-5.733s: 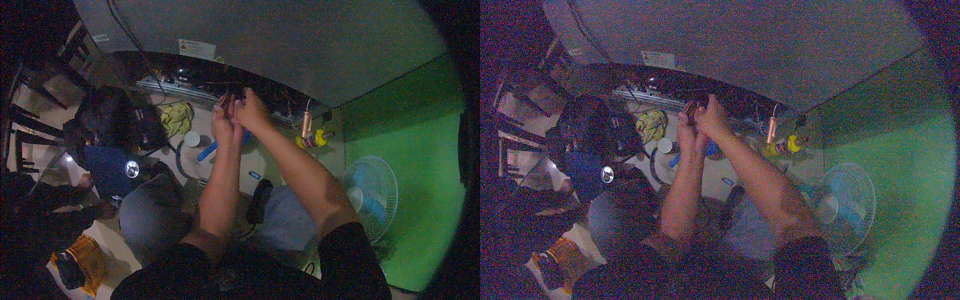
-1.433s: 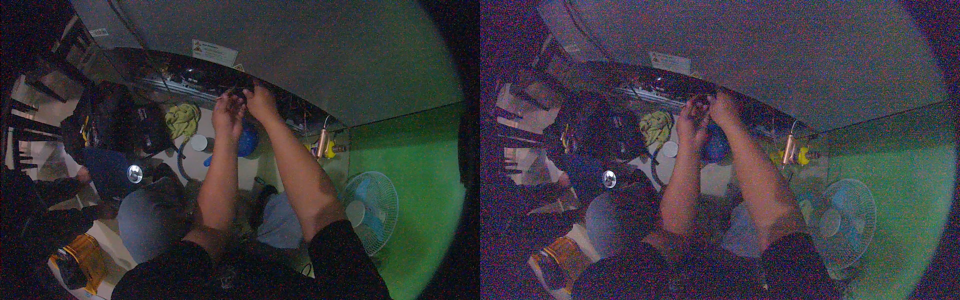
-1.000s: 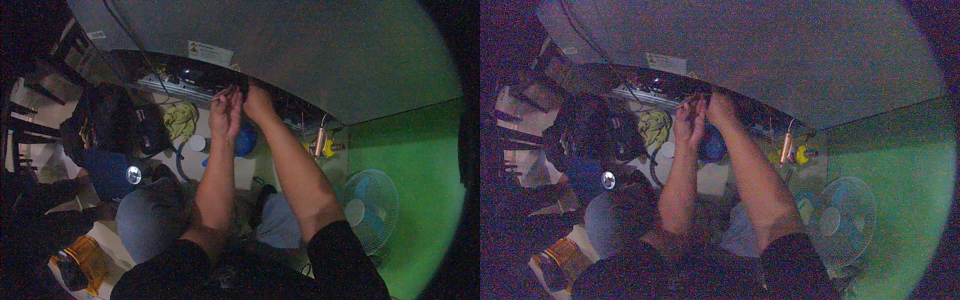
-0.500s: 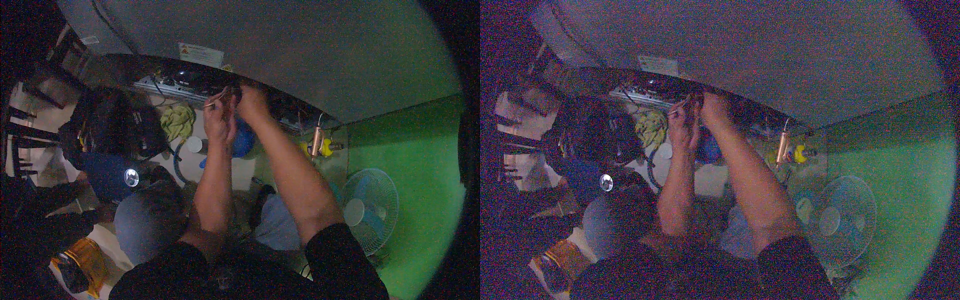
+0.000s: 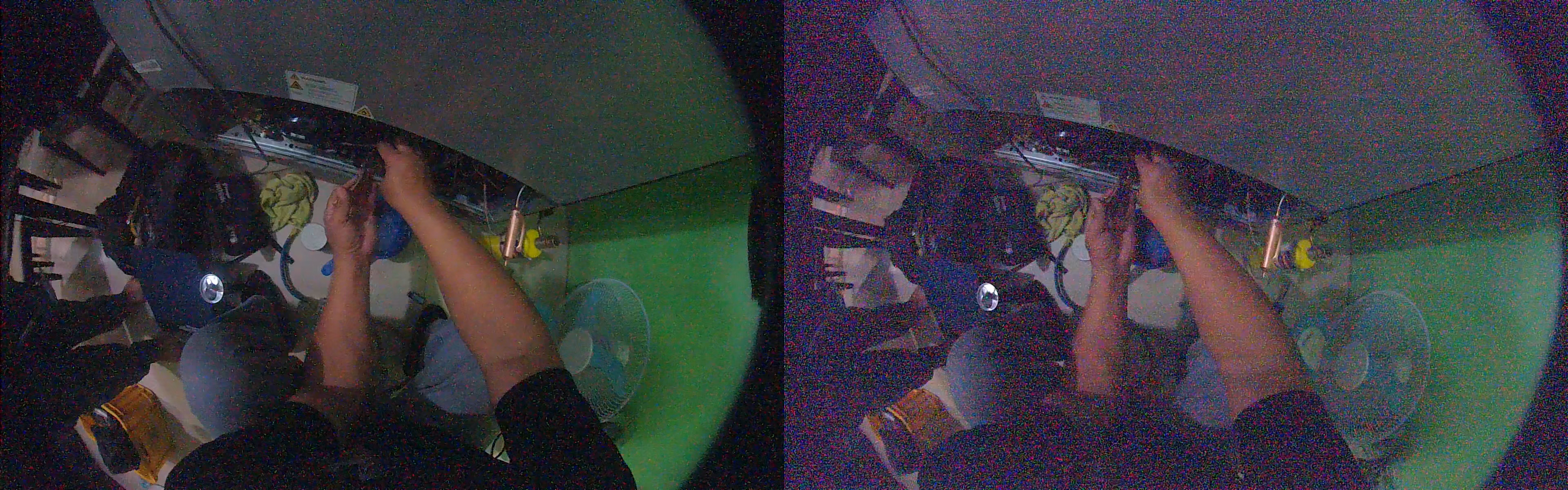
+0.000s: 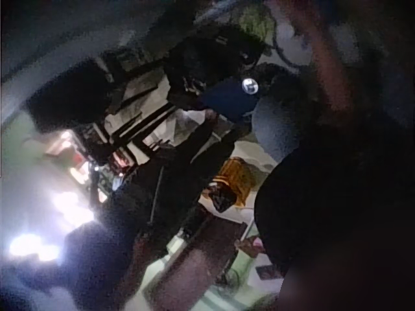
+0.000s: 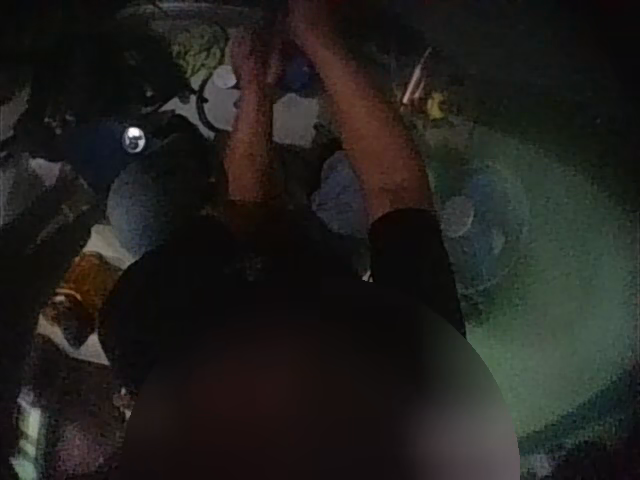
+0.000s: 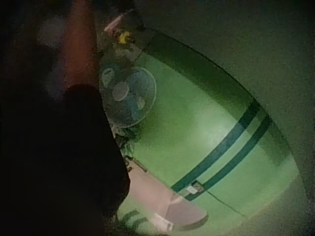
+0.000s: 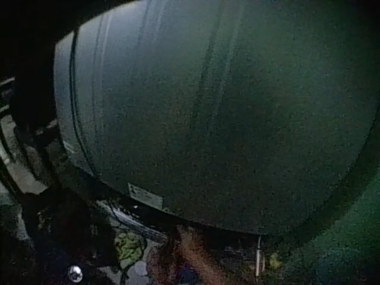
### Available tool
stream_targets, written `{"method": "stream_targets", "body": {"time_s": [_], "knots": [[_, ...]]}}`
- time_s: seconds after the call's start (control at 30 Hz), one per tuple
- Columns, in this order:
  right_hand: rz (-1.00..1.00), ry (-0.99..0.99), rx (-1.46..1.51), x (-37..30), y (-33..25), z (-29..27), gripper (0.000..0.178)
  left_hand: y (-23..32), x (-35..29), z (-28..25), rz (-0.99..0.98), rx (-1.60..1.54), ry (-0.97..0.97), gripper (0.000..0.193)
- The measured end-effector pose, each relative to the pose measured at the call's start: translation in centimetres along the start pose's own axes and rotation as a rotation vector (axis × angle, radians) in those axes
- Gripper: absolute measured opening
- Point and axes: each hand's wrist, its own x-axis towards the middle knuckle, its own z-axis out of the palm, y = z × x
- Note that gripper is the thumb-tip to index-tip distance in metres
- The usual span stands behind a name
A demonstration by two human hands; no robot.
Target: The person sits on the floor and uses a blowtorch to heat a copper pipe attached to an appliance. They then apply solder to the heated joint to create a seal. The person handles the torch, solder, and pipe throughout the task.
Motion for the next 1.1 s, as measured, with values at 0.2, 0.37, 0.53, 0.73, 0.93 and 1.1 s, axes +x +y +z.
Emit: {"method": "stream_targets", "body": {"time_s": [0.2, 0.37, 0.53, 0.73, 0.93, 1.1], "knots": [[-0.040, -0.142, -0.091, 0.2, -0.8, -1.3, 0.046, 3.7, -0.1, -0.2, -0.022, 0.771, 0.029, 0.034], [-0.033, -0.121, -0.131, -0.1, -0.5, -0.6, 0.041, 7.1, 1.8, 3.4, 0.128, 1.502, -0.220, 0.034], [-0.026, -0.130, -0.072, -0.6, 0.6, 0.3, 0.036, 4.0, 2.6, 5.9, 0.412, 2.021, -0.294, 0.040], [-0.053, -0.014, -0.008, -1.3, 1.1, 2.4, 0.038, 2.2, 2.1, 4.7, 0.427, 2.074, -0.225, 0.043], [-0.094, 0.005, -0.028, -1.7, 1.5, 3.7, 0.040, 0.8, 1.1, 3.6, 0.419, 2.053, -0.082, 0.043], [-0.161, -0.015, -0.072, -2.2, 1.7, 2.9, 0.042, 0.9, 2.2, 2.1, 0.494, 2.062, -0.172, 0.042]]}}
